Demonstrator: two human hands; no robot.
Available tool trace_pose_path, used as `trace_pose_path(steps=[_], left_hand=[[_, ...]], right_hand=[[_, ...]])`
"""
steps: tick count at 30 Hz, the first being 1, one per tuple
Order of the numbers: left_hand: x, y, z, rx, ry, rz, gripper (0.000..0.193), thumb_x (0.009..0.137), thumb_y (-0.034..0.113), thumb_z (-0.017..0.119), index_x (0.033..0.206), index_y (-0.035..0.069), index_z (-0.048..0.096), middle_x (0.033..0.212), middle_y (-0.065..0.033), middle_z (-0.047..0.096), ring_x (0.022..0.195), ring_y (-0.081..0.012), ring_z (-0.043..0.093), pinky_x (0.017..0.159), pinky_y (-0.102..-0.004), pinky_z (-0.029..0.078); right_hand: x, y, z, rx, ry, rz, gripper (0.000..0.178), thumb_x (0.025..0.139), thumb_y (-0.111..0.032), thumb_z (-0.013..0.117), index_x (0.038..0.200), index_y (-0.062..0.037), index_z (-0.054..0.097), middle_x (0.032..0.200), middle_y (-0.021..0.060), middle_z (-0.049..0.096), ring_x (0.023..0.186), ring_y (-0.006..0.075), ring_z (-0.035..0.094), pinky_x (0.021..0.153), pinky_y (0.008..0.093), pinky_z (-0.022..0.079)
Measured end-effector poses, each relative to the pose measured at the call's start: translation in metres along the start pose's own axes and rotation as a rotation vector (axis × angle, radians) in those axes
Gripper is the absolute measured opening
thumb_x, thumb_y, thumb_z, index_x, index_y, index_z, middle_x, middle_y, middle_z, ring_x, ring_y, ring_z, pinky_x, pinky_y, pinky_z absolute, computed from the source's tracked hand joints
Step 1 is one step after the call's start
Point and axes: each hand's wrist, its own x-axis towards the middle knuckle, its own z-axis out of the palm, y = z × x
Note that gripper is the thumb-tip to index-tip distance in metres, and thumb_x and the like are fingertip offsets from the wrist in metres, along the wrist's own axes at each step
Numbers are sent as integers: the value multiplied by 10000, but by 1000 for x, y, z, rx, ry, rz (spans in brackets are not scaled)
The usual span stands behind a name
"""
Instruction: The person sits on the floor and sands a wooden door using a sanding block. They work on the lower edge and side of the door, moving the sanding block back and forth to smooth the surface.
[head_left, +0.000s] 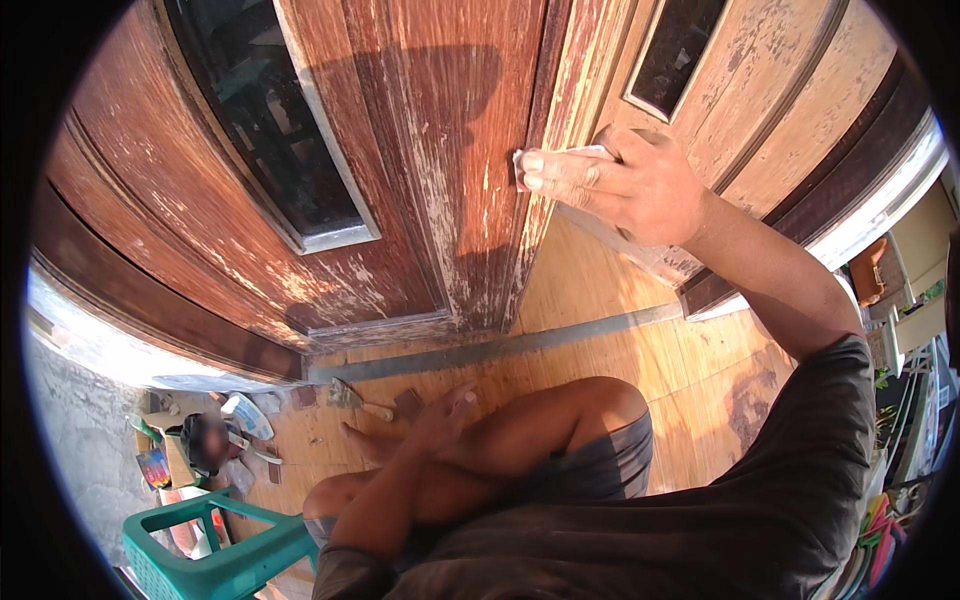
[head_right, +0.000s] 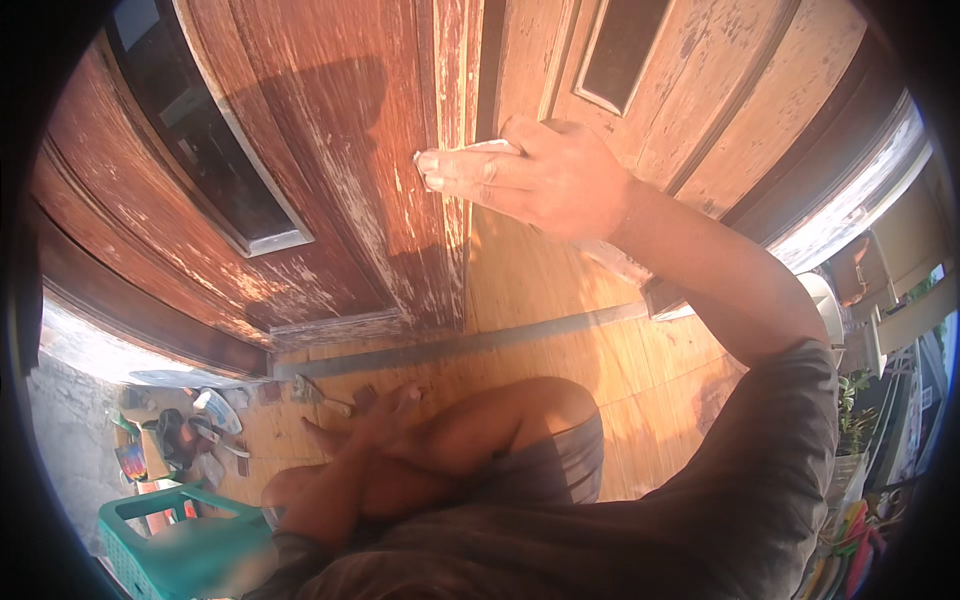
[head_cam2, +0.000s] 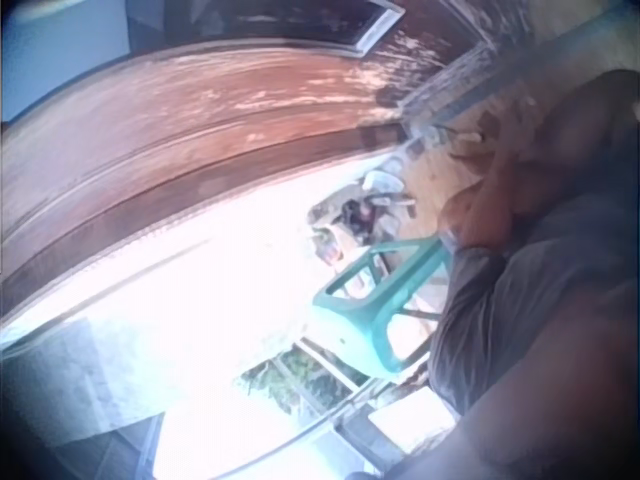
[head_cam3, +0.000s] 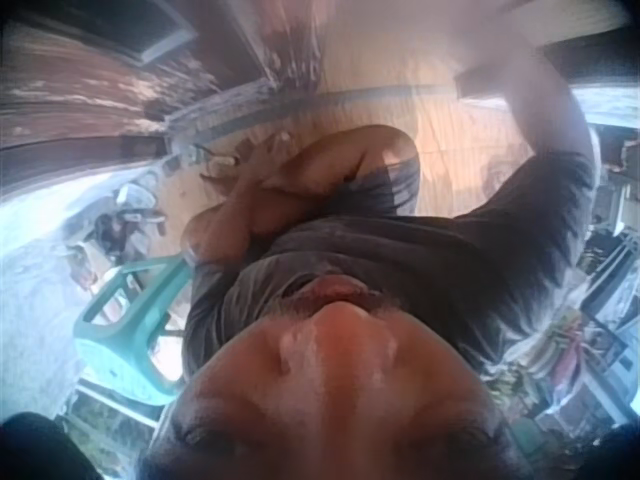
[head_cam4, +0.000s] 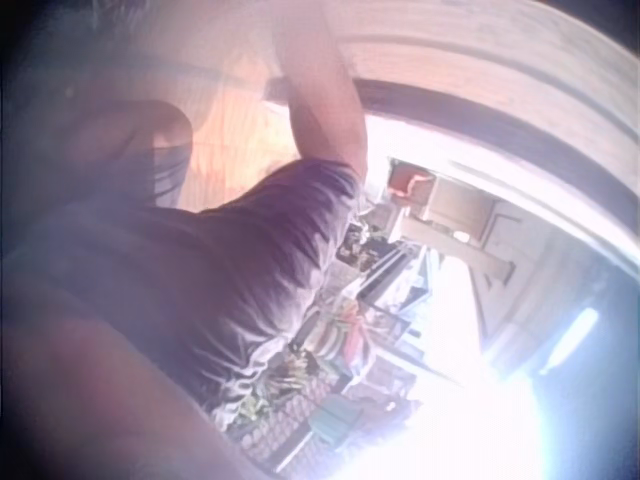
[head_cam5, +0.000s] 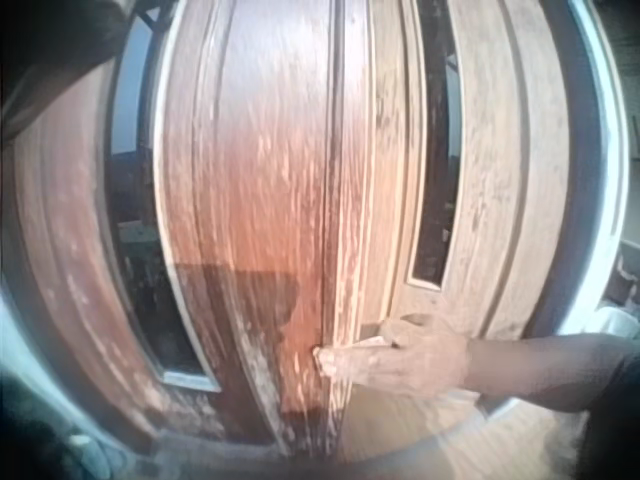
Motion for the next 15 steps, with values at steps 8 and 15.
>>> trace_pose_path(steps=[8, 15], left_hand=[[-5, 14, -1, 61, 32, -84, 640, 1083, 502, 452, 1481, 6, 521, 1446, -258, 582, 1366, -379, 546, 1153, -409, 398], [-5, 8, 2, 6, 31, -132, 659, 1076, 525, 458, 1475, 4, 529, 1444, -270, 578, 1373, -379, 537, 1145, -407, 407]], right_hand=[[14, 19, -18, -155, -9, -46, 459, 850, -132, 700, 1298, -223, 738, 1351, -74, 697, 745, 166, 545, 672, 219, 501], [20, 35, -26, -209, 64, -35, 521, 837, -74, 708, 1344, -191, 712, 1388, -68, 681, 752, 156, 527, 658, 226, 482]])
